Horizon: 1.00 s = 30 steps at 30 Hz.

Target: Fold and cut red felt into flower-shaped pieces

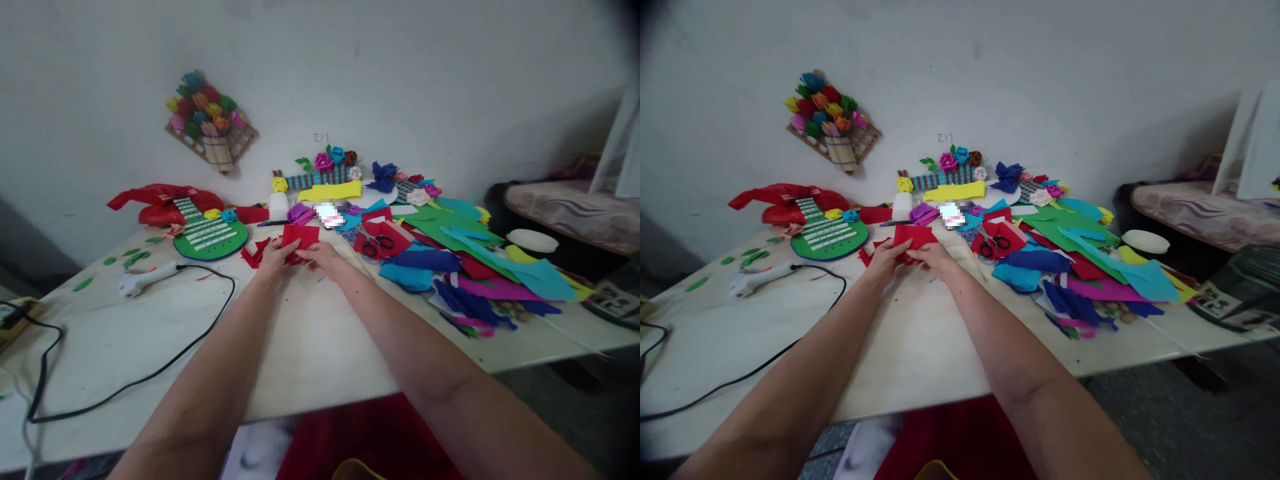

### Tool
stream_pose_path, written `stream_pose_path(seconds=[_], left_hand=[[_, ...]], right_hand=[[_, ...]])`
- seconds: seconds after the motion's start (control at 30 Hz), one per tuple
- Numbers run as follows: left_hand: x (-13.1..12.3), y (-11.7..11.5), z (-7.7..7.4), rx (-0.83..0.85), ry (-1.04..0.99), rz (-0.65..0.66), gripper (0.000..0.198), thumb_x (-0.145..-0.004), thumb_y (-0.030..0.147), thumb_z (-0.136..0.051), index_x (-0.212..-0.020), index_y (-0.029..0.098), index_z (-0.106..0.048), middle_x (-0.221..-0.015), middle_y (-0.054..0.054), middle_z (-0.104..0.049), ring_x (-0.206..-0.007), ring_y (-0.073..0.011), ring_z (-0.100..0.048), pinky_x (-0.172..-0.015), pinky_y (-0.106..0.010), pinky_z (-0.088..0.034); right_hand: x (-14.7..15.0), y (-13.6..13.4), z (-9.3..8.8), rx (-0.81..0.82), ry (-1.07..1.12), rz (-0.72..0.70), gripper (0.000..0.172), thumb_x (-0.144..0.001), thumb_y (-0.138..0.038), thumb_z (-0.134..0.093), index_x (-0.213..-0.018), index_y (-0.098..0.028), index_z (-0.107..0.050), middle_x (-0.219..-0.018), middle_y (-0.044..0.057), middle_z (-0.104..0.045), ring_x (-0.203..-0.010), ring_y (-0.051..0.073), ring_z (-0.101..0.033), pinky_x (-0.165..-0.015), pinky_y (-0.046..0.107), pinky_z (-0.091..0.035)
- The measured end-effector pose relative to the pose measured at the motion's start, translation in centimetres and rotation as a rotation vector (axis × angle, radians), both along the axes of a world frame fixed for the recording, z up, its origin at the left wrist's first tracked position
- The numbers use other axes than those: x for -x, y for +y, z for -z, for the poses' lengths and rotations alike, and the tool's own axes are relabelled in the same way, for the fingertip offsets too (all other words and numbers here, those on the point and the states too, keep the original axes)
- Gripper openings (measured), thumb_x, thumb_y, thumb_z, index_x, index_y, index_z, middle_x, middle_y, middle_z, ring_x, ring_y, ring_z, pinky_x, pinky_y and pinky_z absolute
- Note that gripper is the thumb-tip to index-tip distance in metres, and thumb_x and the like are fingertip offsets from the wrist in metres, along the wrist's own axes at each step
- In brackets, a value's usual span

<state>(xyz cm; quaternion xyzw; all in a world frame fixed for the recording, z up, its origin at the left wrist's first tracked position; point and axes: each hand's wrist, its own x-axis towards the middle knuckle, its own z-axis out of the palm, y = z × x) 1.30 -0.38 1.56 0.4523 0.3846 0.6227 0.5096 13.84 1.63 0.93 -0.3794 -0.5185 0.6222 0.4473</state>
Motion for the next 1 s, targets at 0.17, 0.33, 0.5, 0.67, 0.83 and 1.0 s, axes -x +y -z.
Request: stream_pose_path(seconds=[0.17,0.33,0.5,0.67,0.83,1.0], left_hand=[[-0.15,-0.16,-0.12,0.011,-0.007,0.015,0.029,-0.053,0.032,-0.077,-0.066,0.013,-0.060,-0.055,-0.002,-0.061,-0.044,-0.0113,-0.054,-0.048,-0.025,-0.043],[0.07,0.09,0.05,-0.016,-0.016,0.023,0.026,-0.053,0.029,-0.077,-0.066,0.012,-0.062,-0.057,-0.004,-0.063,-0.048,-0.0135,-0.056,-0.051,-0.026,-0.045],[0.13,-0.02,0.05,-0.022,-0.012,-0.001,0.025,-0.055,0.029,-0.076,-0.064,0.012,-0.060,-0.055,-0.003,-0.061,-0.045,-0.0123,-0.054,-0.045,-0.025,-0.042],[0.05,0.23,0.29,-0.028,0.023,0.024,0.027,-0.057,0.033,-0.075,-0.063,0.012,-0.059,-0.051,-0.002,-0.059,-0.040,-0.0106,-0.051,-0.042,-0.023,-0.039],[-0.08,0.45,0.37,-0.044,0.003,0.025,0.030,-0.056,0.034,-0.075,-0.068,0.011,-0.061,-0.056,-0.003,-0.061,-0.043,-0.0111,-0.052,-0.045,-0.024,-0.042],[0.18,0.37,0.25,-0.050,-0.008,0.006,0.028,-0.056,0.033,-0.075,-0.065,0.011,-0.060,-0.054,-0.003,-0.060,-0.042,-0.0098,-0.050,-0.042,-0.023,-0.041]], right_hand=[[0.08,0.35,0.27,-0.046,-0.002,0.013,0.024,-0.055,-0.025,-0.076,-0.050,-0.014,-0.055,-0.048,-0.001,-0.057,-0.042,0.007,-0.047,-0.042,0.020,-0.034],[0.09,0.50,0.32,-0.093,-0.068,0.053,0.025,-0.058,-0.024,-0.074,-0.049,-0.014,-0.054,-0.045,-0.001,-0.057,-0.039,0.006,-0.045,-0.040,0.019,-0.034],[0.11,0.15,0.12,-0.069,-0.076,-0.012,0.024,-0.062,-0.027,-0.072,-0.051,-0.015,-0.054,-0.048,0.001,-0.060,-0.041,0.007,-0.048,-0.039,0.018,-0.034],[0.16,0.13,0.16,-0.072,-0.064,-0.022,0.027,-0.061,-0.026,-0.073,-0.050,-0.015,-0.051,-0.051,0.003,-0.062,-0.040,0.006,-0.047,-0.038,0.017,-0.032],[0.27,0.32,0.22,-0.107,-0.083,0.032,0.030,-0.064,-0.022,-0.070,-0.047,-0.016,-0.046,-0.043,-0.001,-0.056,-0.035,0.005,-0.042,-0.035,0.017,-0.030],[0.32,-0.11,0.02,-0.087,-0.081,-0.027,0.023,-0.064,-0.025,-0.071,-0.052,-0.014,-0.055,-0.051,0.002,-0.061,-0.041,0.006,-0.048,-0.038,0.016,-0.036]])
